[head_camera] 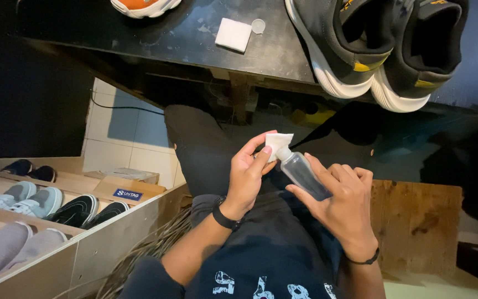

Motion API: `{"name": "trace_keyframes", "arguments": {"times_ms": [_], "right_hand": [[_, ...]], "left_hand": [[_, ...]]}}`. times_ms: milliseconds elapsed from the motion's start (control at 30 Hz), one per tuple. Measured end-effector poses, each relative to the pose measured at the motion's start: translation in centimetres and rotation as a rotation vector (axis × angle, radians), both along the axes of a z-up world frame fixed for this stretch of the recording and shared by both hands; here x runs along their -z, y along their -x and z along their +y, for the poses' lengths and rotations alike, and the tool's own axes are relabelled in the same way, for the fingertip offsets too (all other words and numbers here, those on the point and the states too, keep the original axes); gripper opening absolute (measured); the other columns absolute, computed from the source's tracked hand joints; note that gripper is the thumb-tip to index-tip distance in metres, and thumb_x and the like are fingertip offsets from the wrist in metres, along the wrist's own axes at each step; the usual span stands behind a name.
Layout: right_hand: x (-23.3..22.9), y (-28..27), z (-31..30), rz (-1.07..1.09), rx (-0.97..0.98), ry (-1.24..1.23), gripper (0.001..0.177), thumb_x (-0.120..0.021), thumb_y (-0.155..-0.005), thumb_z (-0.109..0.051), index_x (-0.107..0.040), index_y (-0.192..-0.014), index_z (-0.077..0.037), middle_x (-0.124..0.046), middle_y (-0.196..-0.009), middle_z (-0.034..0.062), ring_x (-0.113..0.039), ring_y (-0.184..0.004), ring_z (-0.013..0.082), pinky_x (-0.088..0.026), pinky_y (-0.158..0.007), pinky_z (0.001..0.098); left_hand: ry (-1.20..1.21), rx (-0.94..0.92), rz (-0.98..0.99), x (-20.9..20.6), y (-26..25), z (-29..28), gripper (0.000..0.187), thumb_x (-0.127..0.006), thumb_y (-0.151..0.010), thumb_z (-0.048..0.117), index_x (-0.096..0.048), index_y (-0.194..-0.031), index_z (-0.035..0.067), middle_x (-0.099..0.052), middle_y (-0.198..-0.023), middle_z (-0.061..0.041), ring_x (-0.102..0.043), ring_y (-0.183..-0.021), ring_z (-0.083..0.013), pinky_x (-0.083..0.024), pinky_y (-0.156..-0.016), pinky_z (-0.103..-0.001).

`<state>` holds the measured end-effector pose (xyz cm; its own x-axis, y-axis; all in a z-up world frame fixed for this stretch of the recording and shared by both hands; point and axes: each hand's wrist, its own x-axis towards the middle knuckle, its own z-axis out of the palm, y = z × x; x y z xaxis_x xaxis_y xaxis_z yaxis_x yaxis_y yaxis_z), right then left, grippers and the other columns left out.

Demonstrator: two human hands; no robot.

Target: The person removes the insole from a grey sneaker, wipes the insole with a white cloth, and places it back into the shoe. The person then sprays a liquid from a bottle onto the cloth and wipes the inside of the sneaker.

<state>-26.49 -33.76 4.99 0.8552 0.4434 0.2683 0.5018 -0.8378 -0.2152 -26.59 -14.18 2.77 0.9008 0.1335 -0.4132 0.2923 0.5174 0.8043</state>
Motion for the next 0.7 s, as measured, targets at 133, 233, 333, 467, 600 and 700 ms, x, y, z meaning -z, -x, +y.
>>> {"name": "trace_keyframes", "arguments": {"times_ms": [133,233,333,467,600,700], "right_hand": [[0.0,0.0,0.0,-0.019,0.002,-0.018,0.061,-0.085,-0.081,-0.06,-0.074,-0.129,-0.024,-0.053,-0.076,-0.0057,-0.051,-0.068,0.0154,-0.032,-0.08,0.0349],[-0.1,-0.1,0.1,-0.004,0.001,-0.014,0.061,-0.083,-0.082,-0.061,-0.074,-0.13,-0.024,-0.054,-0.076,-0.006,-0.052,-0.07,0.0153,-0.031,-0.081,0.0349],[0.0,-0.1,0.1,0.002,-0.002,-0.023,0.061,-0.084,-0.082,-0.06,-0.073,-0.131,-0.024,-0.051,-0.074,-0.0059,-0.05,-0.068,0.0148,-0.03,-0.081,0.0348],[0.4,-0.3,0.0,-0.009,0.0,-0.01,0.062,-0.083,-0.081,-0.062,-0.073,-0.13,-0.025,-0.053,-0.076,-0.0051,-0.052,-0.07,0.015,-0.031,-0.08,0.0348],[0.4,-0.6,0.6,0.042,-0.02,-0.037,0.065,-0.082,-0.081,-0.059,-0.07,-0.133,-0.022,-0.064,-0.086,-0.0078,-0.059,-0.078,0.0151,-0.032,-0.081,0.0339],[2.1,-1.8,1.2,0.18,-0.02,-0.375,0.071,-0.095,-0.07,-0.044,-0.072,-0.132,-0.017,-0.074,-0.091,0.0004,-0.07,-0.088,0.0177,-0.043,-0.092,0.0331]], "left_hand": [[0.003,-0.003,0.002,0.4,0.1,-0.1,0.044,-0.06,-0.097,0.022,-0.062,-0.137,0.004,-0.073,-0.112,-0.014,-0.07,-0.103,-0.0188,-0.06,-0.099,-0.034],[0.015,-0.006,-0.001,0.5,0.0,-0.1,0.044,-0.061,-0.096,0.023,-0.062,-0.136,0.004,-0.072,-0.119,-0.015,-0.07,-0.107,-0.0202,-0.059,-0.1,-0.035],[0.024,-0.009,0.0,0.3,0.0,0.0,0.043,-0.061,-0.097,0.022,-0.062,-0.136,0.003,-0.073,-0.11,-0.016,-0.071,-0.102,-0.0195,-0.06,-0.098,-0.033],[0.014,-0.008,0.003,0.4,0.0,0.1,0.043,-0.06,-0.098,0.022,-0.062,-0.136,0.004,-0.073,-0.115,-0.014,-0.07,-0.105,-0.02,-0.06,-0.097,-0.034],[0.185,-0.053,0.045,0.8,-0.4,0.7,0.044,-0.059,-0.098,0.015,-0.06,-0.139,0.0,-0.072,-0.12,-0.017,-0.071,-0.102,-0.0211,-0.058,-0.097,-0.035],[0.364,-0.116,0.016,0.5,-0.9,1.7,0.042,-0.06,-0.099,0.014,-0.058,-0.138,-0.002,-0.071,-0.12,-0.026,-0.072,-0.108,-0.0334,-0.058,-0.097,-0.046]]}}
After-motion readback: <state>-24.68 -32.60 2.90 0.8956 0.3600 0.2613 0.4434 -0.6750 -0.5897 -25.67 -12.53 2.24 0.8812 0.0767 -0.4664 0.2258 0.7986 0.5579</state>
